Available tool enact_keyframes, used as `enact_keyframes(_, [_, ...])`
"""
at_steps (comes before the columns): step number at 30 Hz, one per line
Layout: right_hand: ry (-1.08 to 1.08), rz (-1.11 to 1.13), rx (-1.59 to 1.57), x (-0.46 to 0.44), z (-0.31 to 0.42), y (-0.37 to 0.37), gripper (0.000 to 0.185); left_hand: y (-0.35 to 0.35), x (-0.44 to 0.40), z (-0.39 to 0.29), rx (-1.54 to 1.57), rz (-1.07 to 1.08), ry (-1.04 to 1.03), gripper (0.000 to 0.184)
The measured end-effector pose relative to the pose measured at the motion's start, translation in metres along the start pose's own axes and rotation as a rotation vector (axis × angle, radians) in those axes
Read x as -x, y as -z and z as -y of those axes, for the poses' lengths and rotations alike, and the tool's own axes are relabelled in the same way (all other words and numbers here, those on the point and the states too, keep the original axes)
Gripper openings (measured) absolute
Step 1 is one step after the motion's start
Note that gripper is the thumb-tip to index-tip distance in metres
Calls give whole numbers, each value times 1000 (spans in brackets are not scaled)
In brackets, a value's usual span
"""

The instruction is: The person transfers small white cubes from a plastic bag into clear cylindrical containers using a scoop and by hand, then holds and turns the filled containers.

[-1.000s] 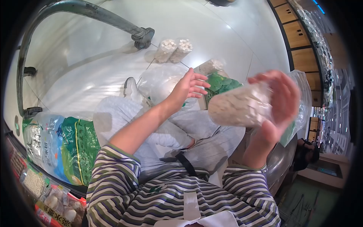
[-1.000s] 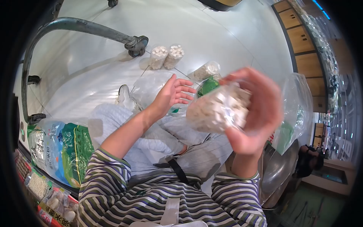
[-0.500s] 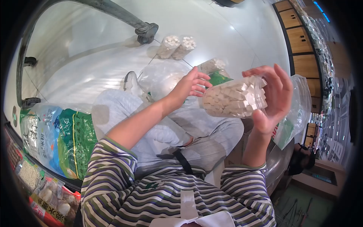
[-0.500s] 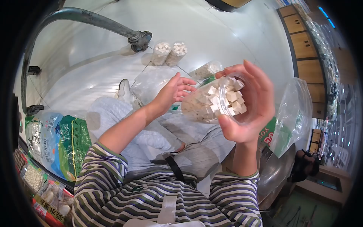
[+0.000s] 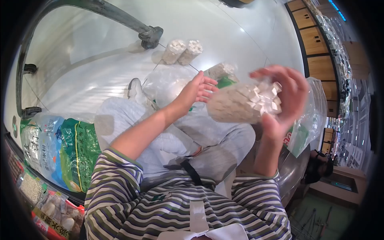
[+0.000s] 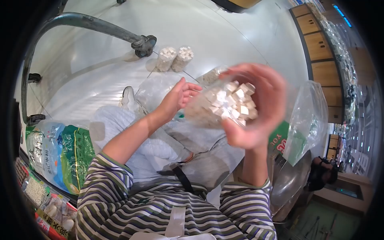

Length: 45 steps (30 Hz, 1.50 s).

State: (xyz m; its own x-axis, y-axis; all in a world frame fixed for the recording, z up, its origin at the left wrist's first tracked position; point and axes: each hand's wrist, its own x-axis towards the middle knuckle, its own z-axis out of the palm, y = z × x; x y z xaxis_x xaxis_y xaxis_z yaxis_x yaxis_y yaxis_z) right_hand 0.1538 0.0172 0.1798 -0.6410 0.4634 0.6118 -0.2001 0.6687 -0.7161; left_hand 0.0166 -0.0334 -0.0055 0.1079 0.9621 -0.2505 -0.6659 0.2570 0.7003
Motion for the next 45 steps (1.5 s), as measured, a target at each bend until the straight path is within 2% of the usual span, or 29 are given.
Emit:
enact_keyframes(2, [-11,80,34,6,-3,-8,82,-3,-1,8,21,-3,18,65])
enact_keyframes(4, [-24,37,-40,7,-3,-13,85,0,-6,5,50,-25,3,65])
enact_keyframes(6, [-39,15,-104,2,-2,-12,87,4,0,3,110,140,-16,69])
enact_keyframes(10, [-48,-36,-266,-3,-7,-8,93,-23,31,-25,314,178,48,78])
enact_keyframes(12, [-61,-46,-250,-1,-12,-3,95,-10,36,-23,258,720,129,85])
enact_keyframes(14, [-89,24,-204,1,-22,4,96,-6,32,-7,225,649,147,89])
enact_keyframes(16, [-98,39,-171,4,-28,6,94,-1,28,-3,93,578,51,89])
enact_keyframes(17, [-179,4,-152,4,-28,6,92,-2,29,-4,146,522,-33,75])
enact_keyframes(18, [-260,-34,-131,5,-29,7,91,-7,30,-4,149,522,-33,75])
enact_keyframes(20, [-263,-53,-110,7,-31,8,88,-21,34,-7,-147,120,-499,86])
enact_keyframes(22, [-180,-61,28,8,-29,5,92,-15,30,0,-160,85,-519,89])
enact_keyframes(24, [-133,-35,72,10,-11,1,92,-19,31,7,-206,26,-729,97])
enact_keyframes(27, [55,27,121,16,1,-13,89,-14,38,14,-98,129,-800,101])
enact_keyframes(29, [-75,-43,58,13,-1,-22,78,-15,41,19,-95,129,-737,103])
enact_keyframes(30, [-119,-70,-8,14,-2,-21,79,-13,37,15,-97,118,-700,105])
enact_keyframes(32, [-47,-58,-35,16,-3,-17,79,-11,34,10,-103,93,-669,106])
enact_keyframes(36, [-115,-74,-8,16,3,-17,80,-18,36,16,-121,94,-663,107])
enact_keyframes(38, [-67,-71,-96,16,-1,-16,82,-18,37,21,-147,86,-690,106])
enact_keyframes(40, [-240,-123,4,10,-4,-16,84,-18,35,22,-130,68,-637,107])
enact_keyframes(41, [-245,-107,49,11,-6,-15,82,-19,33,20,-118,50,-597,107])
enact_keyframes(44, [-109,-57,-26,12,-2,-13,80,-22,36,18,-170,86,-676,107])
enact_keyframes(45, [-130,-73,16,8,1,-12,81,-20,36,19,-164,81,-674,107])
